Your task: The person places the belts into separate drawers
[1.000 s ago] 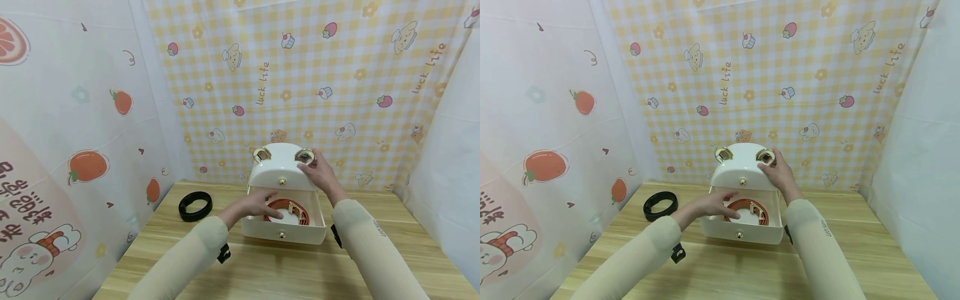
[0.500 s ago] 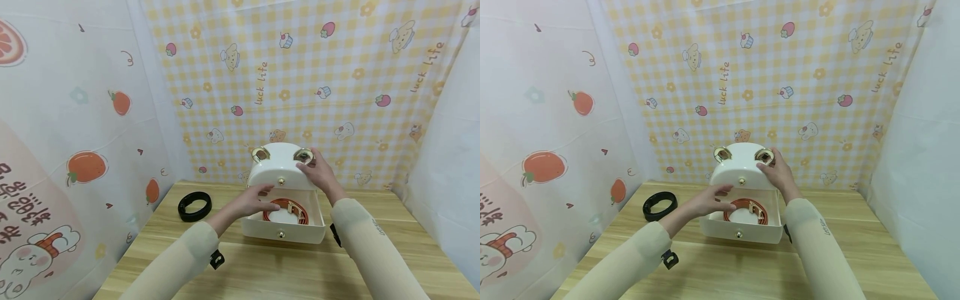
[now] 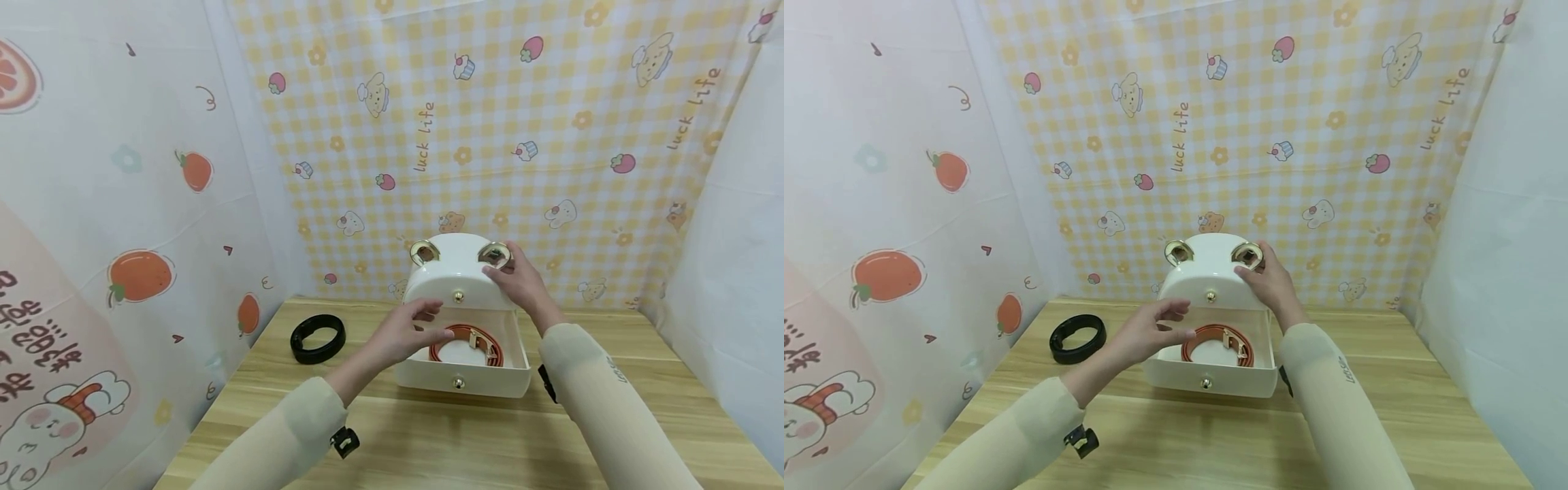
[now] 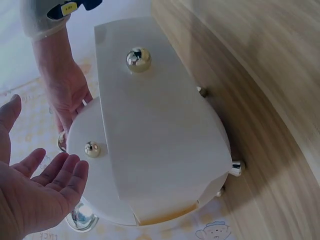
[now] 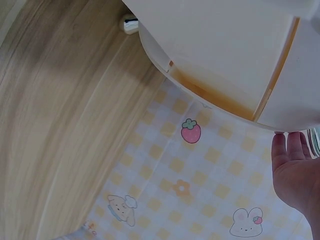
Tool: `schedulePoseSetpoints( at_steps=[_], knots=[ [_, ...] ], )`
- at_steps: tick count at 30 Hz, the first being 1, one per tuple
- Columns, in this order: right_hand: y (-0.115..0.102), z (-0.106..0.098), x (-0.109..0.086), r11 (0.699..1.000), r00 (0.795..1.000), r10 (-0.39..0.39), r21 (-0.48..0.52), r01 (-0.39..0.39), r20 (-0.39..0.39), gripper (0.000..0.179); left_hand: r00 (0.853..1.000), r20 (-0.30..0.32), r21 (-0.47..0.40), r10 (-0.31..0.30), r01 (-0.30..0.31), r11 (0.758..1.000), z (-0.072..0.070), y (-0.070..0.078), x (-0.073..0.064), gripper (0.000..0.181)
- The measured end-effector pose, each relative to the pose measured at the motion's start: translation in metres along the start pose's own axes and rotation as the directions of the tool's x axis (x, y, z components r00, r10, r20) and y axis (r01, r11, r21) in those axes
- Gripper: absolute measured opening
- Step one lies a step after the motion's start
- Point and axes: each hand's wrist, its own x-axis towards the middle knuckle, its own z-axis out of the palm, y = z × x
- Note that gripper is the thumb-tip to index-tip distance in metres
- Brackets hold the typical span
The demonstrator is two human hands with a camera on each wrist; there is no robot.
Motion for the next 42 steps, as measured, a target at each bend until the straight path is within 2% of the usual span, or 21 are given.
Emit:
schedulePoseSetpoints(
  at_steps=[7, 13, 21, 28, 33, 42],
  knots=[
    [0.001, 0.000, 0.000, 1.000, 1.000, -0.006, 0.002, 0.006, 0.000, 0.070, 1.000, -0.026, -0.033, 0.005, -0.006, 0.999, 0.006, 0.005, -0.013, 0.056],
    [0.001, -0.001, 0.000, 1.000, 1.000, -0.006, 0.002, 0.006, 0.001, 0.072, 1.000, -0.017, -0.128, 0.009, -0.011, 0.992, 0.015, 0.002, -0.022, 0.052],
    [0.002, -0.001, 0.002, 1.000, 1.000, 0.012, 0.001, -0.012, 0.001, 0.077, 0.999, -0.049, -0.199, 0.023, -0.032, 0.979, 0.028, -0.002, -0.034, 0.045],
    [0.002, -0.001, 0.001, 1.000, 1.000, 0.025, 0.005, -0.025, 0.002, 0.079, 0.999, -0.046, -0.245, 0.017, -0.028, 0.969, 0.037, -0.010, -0.044, 0.041],
    [0.002, -0.001, 0.001, 1.000, 1.000, 0.024, 0.007, -0.024, 0.003, 0.079, 0.999, -0.038, -0.241, -0.001, -0.008, 0.971, 0.046, -0.017, -0.049, 0.040],
    [-0.001, 0.000, 0.000, 1.000, 1.000, 0.023, 0.012, -0.023, 0.003, 0.077, 0.997, -0.072, -0.256, 0.017, -0.035, 0.966, 0.067, -0.035, -0.056, 0.034]
  ],
)
